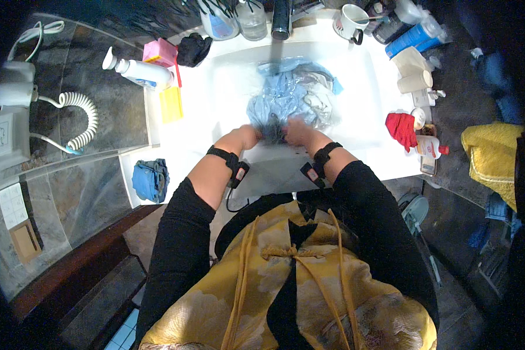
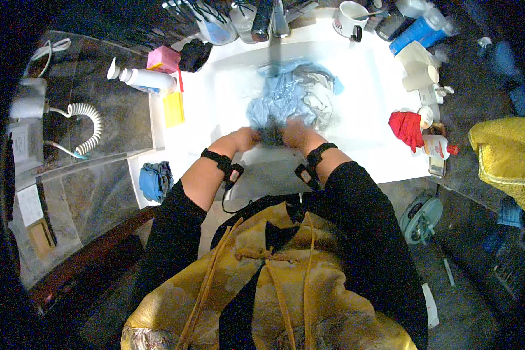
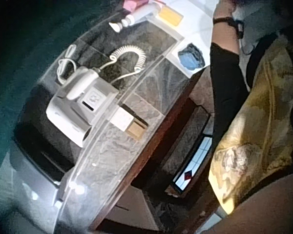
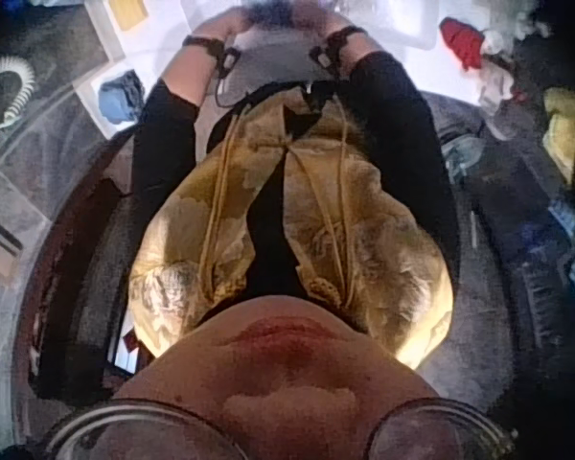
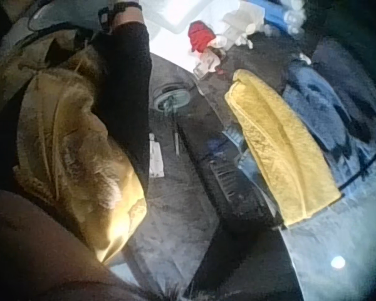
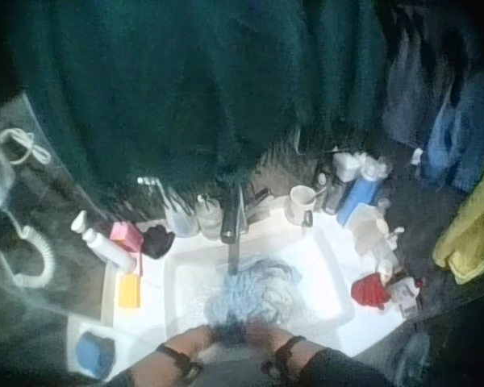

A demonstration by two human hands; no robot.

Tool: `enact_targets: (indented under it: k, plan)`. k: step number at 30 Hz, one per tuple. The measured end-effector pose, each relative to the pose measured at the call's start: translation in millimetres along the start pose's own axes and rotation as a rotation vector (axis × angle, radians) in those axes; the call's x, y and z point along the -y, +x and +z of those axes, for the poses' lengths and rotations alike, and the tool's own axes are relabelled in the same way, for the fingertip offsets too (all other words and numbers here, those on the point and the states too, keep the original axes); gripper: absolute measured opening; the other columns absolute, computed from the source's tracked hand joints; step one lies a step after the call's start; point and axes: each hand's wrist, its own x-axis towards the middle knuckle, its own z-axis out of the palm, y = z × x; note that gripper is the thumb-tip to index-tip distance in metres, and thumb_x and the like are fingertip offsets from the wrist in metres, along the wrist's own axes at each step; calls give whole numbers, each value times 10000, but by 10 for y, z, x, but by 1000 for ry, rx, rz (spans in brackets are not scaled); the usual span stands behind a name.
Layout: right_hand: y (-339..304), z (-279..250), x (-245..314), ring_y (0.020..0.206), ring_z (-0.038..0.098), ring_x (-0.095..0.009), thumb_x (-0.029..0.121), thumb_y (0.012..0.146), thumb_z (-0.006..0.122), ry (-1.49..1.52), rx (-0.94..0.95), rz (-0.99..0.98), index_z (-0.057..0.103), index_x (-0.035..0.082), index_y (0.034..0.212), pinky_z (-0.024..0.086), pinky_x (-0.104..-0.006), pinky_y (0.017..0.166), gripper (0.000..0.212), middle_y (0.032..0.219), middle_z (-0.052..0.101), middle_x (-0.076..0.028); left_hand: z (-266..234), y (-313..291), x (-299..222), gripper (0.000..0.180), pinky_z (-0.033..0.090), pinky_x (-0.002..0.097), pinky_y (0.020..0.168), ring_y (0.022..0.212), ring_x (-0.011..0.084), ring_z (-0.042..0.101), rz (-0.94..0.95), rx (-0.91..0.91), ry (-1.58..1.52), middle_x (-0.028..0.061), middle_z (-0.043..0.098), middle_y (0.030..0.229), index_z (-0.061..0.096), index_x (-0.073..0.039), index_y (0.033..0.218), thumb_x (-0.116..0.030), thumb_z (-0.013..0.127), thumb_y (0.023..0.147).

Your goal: The person hand washes several small garments in a sink filled with soapy water. They repeatedly submerge, agitate, and wring out each item, then place the cleaned pieces on the sink edge. The process continues with multiple garments handled one at a time.

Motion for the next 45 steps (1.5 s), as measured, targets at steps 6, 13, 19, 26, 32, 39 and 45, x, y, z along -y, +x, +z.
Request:
enact_targets:
  k: [6, 13, 19, 26, 32, 39, 45]
  plan:
    - [-112, -644, -488, 888, 612, -311, 172, 886, 512, 399, -131, -100, 584, 57, 1170, 487, -396, 778, 315, 981, 633, -188, -504, -364, 144, 263, 457, 373, 869, 988, 300, 597, -31, -492, -380, 119, 647, 1049, 652, -111, 1055, -193, 494, 863]
    - [-902, -1605, -552, 758, 575, -204, 324, 900, 543, 897, -350, 204, 596, 19, 1122, 466, -315, 646, 381, 875, 635, -92, -1053, -971, 351, 303, 445, 377, 841, 953, 328, 598, 13, -821, -676, 177, 643, 984, 608, -86, 1103, -265, 480, 894]
    - [-1478, -2178, -266, 677, 531, -67, 345, 897, 554, 1082, -336, 134, 579, 79, 1143, 439, -234, 554, 363, 840, 598, 19, -1377, -1473, 300, 283, 446, 301, 783, 843, 195, 584, 185, -943, -848, 95, 639, 871, 614, -68, 1101, -231, 531, 885]
    - [-1861, -2561, 71, 647, 518, -77, 268, 912, 553, 1195, -552, -28, 599, 20, 1103, 419, -225, 535, 316, 817, 602, 8, -1747, -2051, 90, 224, 422, 238, 740, 812, 112, 534, 385, -1070, -986, -3, 612, 841, 640, -53, 1067, -122, 492, 913]
    - [-1443, -2215, -136, 606, 521, -110, 382, 904, 524, 1132, -360, 63, 573, 58, 1159, 414, -255, 488, 416, 808, 605, -18, -1552, -1729, 219, 239, 434, 231, 698, 754, 72, 526, 348, -1013, -879, -31, 607, 872, 636, -94, 1111, -145, 492, 926]
    - [-271, -519, -299, 887, 618, -276, 213, 846, 523, 427, -247, -53, 622, 72, 1117, 476, -365, 775, 321, 1013, 653, -147, -437, -552, 238, 291, 437, 404, 889, 976, 353, 581, 70, -442, -356, 181, 632, 1038, 640, -90, 1077, -227, 492, 867]
    - [-359, -940, -615, 978, 575, -420, 442, 887, 494, 543, -714, 223, 611, 32, 1107, 446, -425, 864, 481, 1001, 600, -295, -730, -609, 653, 345, 454, 401, 809, 901, 364, 591, -55, -781, -686, 230, 624, 945, 597, -3, 1009, -291, 465, 873]
